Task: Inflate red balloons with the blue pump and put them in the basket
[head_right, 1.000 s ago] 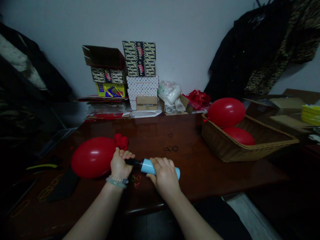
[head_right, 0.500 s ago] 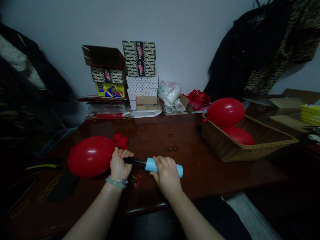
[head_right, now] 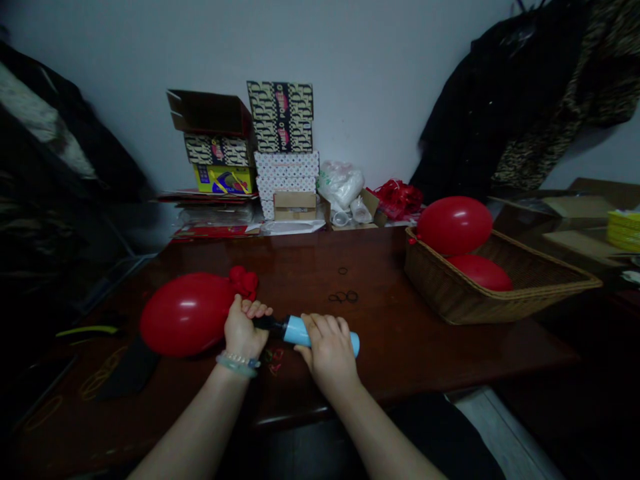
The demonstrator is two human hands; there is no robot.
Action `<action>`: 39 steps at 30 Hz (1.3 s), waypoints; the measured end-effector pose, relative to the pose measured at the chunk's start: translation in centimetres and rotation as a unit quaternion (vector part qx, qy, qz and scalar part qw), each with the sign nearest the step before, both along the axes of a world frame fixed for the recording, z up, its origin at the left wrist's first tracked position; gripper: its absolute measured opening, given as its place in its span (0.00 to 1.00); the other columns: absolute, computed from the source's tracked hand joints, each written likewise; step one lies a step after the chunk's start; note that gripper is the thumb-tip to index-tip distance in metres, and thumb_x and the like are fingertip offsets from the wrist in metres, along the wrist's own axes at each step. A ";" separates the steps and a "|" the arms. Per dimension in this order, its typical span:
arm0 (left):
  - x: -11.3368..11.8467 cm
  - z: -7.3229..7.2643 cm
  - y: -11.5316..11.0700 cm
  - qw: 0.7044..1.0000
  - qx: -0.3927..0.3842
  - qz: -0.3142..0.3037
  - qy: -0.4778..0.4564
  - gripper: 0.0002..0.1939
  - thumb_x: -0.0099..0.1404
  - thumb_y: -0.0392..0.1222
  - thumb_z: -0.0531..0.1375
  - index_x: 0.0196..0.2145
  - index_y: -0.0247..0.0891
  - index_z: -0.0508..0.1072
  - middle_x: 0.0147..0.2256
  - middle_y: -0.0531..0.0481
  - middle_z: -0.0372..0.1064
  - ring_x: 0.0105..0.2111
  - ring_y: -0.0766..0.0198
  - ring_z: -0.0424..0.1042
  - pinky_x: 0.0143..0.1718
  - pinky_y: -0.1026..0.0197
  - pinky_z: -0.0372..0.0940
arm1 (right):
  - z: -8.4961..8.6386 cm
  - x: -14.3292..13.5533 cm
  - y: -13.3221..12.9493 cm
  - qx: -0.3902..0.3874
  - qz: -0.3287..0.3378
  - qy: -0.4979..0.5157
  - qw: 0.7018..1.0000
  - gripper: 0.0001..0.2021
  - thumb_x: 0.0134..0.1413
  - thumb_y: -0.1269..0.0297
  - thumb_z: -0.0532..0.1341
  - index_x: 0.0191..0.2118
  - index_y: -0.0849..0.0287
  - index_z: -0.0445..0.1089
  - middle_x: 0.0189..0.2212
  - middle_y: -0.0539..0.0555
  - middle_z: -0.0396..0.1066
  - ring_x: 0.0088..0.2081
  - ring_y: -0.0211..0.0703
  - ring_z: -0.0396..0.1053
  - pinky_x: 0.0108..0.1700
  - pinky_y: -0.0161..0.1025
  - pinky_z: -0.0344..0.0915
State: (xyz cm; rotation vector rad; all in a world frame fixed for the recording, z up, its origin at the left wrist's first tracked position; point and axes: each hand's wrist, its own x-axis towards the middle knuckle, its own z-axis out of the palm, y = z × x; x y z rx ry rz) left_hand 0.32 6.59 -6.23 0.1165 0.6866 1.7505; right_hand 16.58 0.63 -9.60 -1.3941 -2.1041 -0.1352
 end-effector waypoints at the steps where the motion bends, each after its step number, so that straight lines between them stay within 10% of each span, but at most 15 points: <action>1: 0.0 0.0 0.0 1.000 -0.001 0.001 0.000 0.21 0.68 0.46 0.51 0.20 0.39 0.50 0.14 0.60 0.44 0.14 0.71 0.50 0.20 0.64 0.54 | 0.1 0.1 0.0 -0.001 0.000 -0.001 1.000 0.25 0.54 0.57 0.63 0.57 0.56 0.63 0.49 0.58 0.70 0.48 0.51 0.64 0.53 0.51 0.56; 39: -2.5 1.7 0.4 0.999 0.051 0.006 0.006 0.23 0.70 0.46 0.48 0.18 0.38 0.50 0.12 0.60 0.43 0.12 0.73 0.46 0.18 0.66 0.51 | 1.8 1.4 -0.4 -0.008 0.010 0.007 1.000 0.24 0.56 0.55 0.62 0.57 0.56 0.64 0.49 0.58 0.70 0.48 0.51 0.64 0.52 0.48 0.55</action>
